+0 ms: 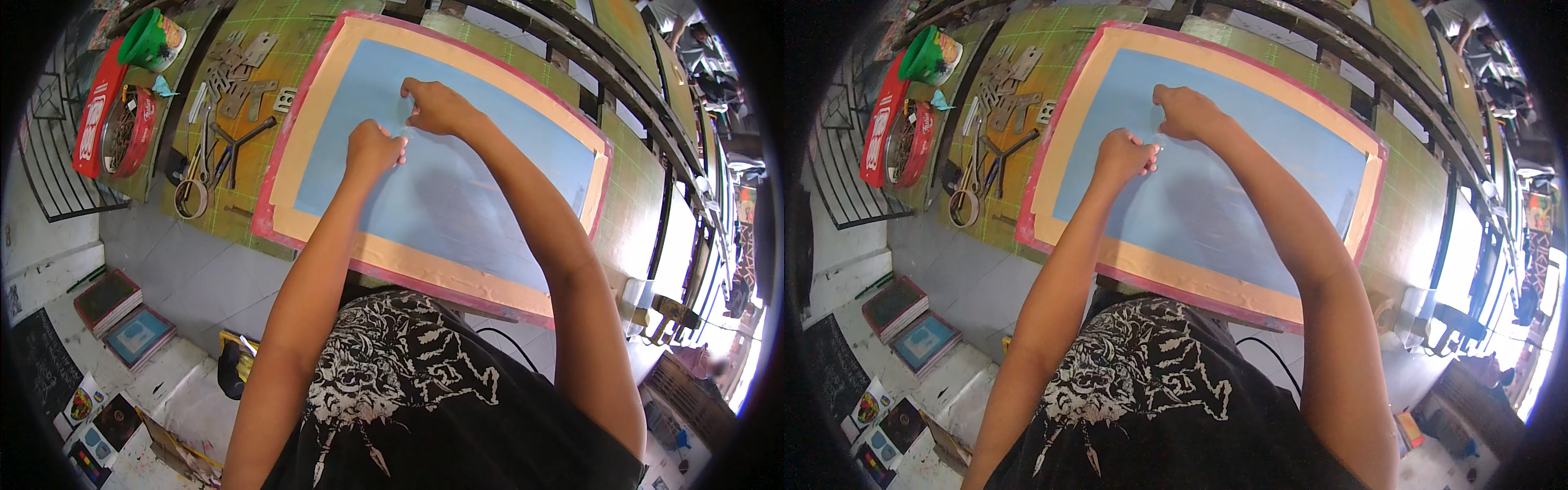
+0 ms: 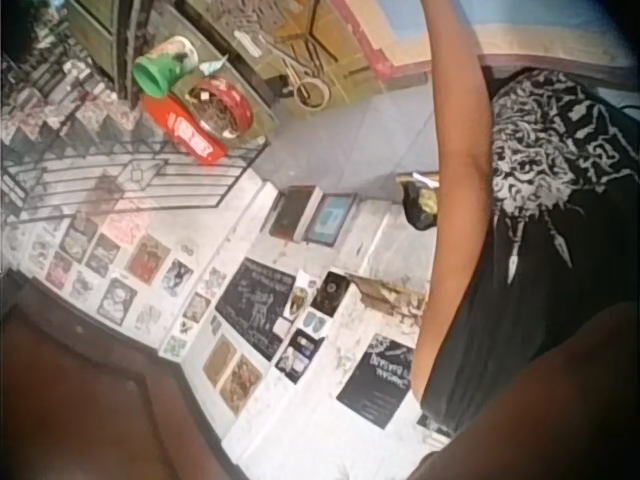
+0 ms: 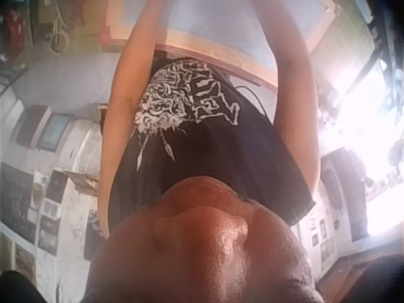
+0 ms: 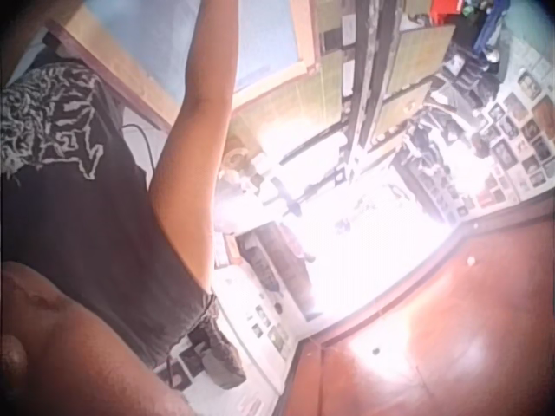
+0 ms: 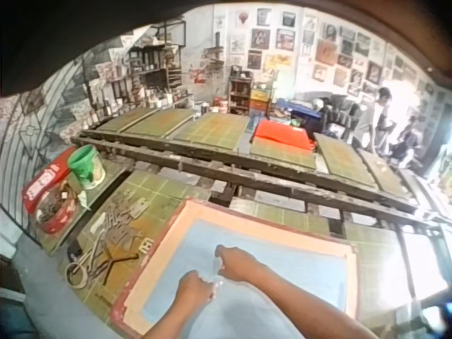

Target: The person applies adhesive tape to the edges of a screen printing frame by hand, smoothing the tape onto the screen and frame and cutting it with a tool.

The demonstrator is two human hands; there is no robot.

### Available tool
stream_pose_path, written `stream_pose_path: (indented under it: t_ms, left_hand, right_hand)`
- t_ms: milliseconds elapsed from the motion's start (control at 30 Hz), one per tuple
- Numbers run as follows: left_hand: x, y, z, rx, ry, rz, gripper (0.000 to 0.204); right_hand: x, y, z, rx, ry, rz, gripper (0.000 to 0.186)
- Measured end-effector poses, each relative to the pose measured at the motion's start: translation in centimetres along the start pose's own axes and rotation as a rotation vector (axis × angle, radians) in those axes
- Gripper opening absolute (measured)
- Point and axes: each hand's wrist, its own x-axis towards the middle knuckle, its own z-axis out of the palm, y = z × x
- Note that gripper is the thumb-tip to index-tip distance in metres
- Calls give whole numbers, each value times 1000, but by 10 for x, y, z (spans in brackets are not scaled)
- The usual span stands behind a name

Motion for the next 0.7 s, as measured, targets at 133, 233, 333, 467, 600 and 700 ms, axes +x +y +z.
stream_pose_path:
  t_ms: [133, 233, 333, 467, 600, 700]
  left_hand:
    - [-1, 2, 0, -16, -2, -9, 21]
    - [-2, 6, 0, 15, 0, -26, 21]
    - [-2, 6, 0, 20, 3, -31, 22]
    - [-2, 7, 0, 24, 6, -36, 22]
    - [-1, 9, 1, 44, 0, -53, 23]
    - [0, 10, 0, 81, -25, -53, 23]
  right_hand:
    - [2, 0, 1, -24, -8, -7, 52]
    - [4, 1, 2, -54, -16, -18, 52]
    - [3, -2, 0, -59, -25, -18, 51]
    - [2, -2, 0, -56, -20, -36, 49]
    - [2, 5, 7, -56, 55, -71, 42]
    - [2, 6, 10, -71, 74, -88, 41]
